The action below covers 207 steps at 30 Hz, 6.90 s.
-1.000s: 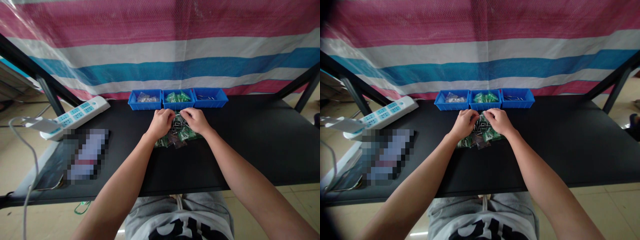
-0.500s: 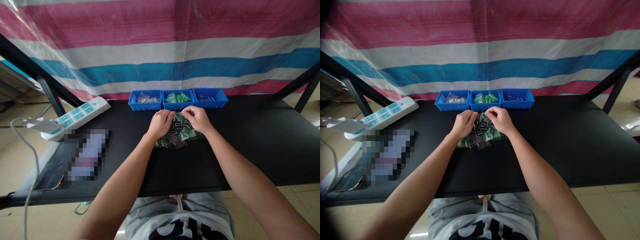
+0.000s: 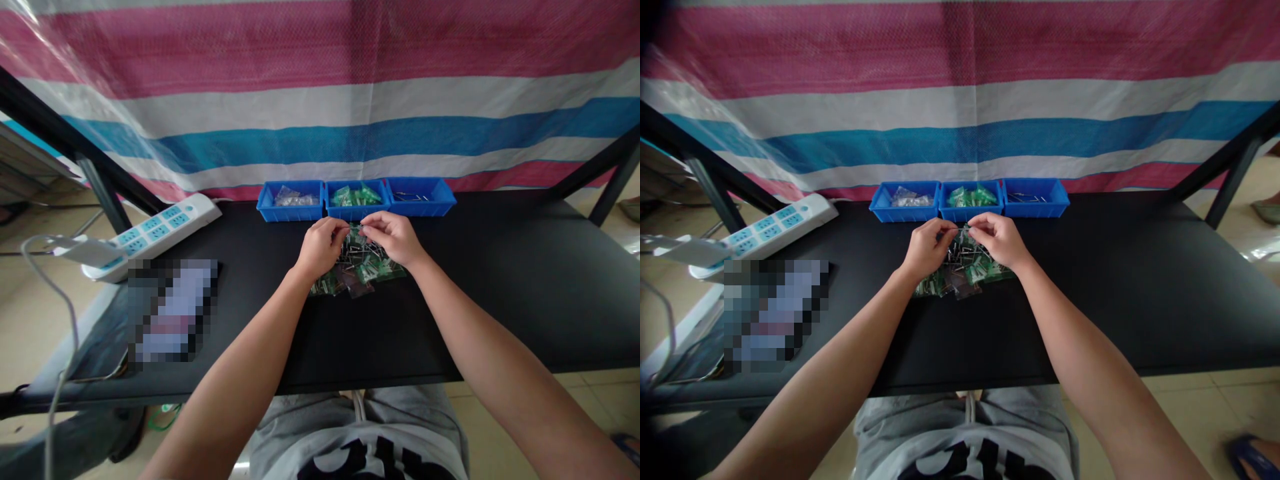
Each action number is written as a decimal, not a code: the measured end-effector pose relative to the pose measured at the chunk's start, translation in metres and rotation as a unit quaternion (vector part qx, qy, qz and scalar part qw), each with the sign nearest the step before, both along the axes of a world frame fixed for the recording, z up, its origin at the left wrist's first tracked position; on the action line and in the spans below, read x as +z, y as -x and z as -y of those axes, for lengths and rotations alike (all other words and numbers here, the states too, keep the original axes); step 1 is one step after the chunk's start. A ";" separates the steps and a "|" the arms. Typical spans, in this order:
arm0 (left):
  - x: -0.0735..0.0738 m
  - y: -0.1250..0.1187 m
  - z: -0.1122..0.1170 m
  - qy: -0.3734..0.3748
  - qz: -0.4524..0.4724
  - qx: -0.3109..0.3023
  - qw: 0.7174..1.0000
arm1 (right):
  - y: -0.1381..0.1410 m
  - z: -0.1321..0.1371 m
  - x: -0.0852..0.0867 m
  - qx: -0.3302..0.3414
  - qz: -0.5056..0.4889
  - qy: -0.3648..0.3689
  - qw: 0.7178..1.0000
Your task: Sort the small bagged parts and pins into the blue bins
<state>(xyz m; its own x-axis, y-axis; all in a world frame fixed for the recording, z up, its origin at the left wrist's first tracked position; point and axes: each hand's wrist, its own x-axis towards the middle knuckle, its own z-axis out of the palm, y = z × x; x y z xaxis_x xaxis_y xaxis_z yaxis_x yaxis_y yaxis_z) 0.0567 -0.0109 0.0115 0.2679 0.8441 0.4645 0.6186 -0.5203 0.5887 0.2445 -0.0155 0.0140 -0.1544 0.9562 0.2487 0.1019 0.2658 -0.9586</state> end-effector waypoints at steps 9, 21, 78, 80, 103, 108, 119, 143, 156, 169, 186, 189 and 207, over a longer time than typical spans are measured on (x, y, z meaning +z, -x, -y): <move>-0.001 0.001 -0.001 -0.025 -0.002 0.005 1.000 | -0.005 -0.002 0.003 -0.019 -0.003 -0.008 1.000; -0.004 0.003 -0.002 0.007 -0.027 0.019 0.999 | -0.055 -0.027 -0.014 -0.335 0.349 -0.178 0.857; -0.003 0.002 -0.004 0.091 -0.181 -0.054 0.978 | -0.011 -0.007 -0.015 0.029 0.377 -0.220 0.899; -0.003 0.002 -0.004 0.089 -0.182 -0.053 0.978 | -0.011 -0.007 -0.014 0.036 0.371 -0.223 0.901; 0.006 -0.001 0.002 0.044 -0.010 -0.122 0.992 | 0.001 -0.002 0.005 0.024 -0.094 0.060 0.993; 0.004 -0.001 0.001 0.042 -0.001 -0.078 0.996 | 0.000 -0.004 0.003 0.015 -0.091 0.067 0.993; 0.005 0.001 0.002 0.033 0.010 -0.013 0.999 | -0.002 -0.005 0.000 -0.025 0.027 -0.002 0.999; -0.001 0.003 -0.001 0.029 0.108 -0.010 0.994 | -0.004 0.000 0.006 0.033 -0.024 0.044 0.998; 0.001 0.003 -0.001 0.020 0.090 -0.002 0.996 | -0.013 -0.005 0.004 -0.030 -0.036 0.012 0.999; -0.002 0.005 -0.005 0.017 0.069 0.027 0.997 | -0.073 -0.039 -0.023 -0.348 0.249 -0.127 0.895; -0.010 0.007 -0.011 0.033 0.032 0.024 0.999 | -0.051 -0.027 -0.011 -0.332 0.212 -0.210 0.895; -0.011 0.007 -0.010 0.028 -0.004 0.014 0.999 | -0.042 -0.021 -0.009 -0.294 0.209 -0.210 0.909; -0.013 0.002 -0.005 -0.021 -0.207 -0.094 0.974 | -0.015 -0.008 -0.016 -0.006 0.422 -0.190 0.886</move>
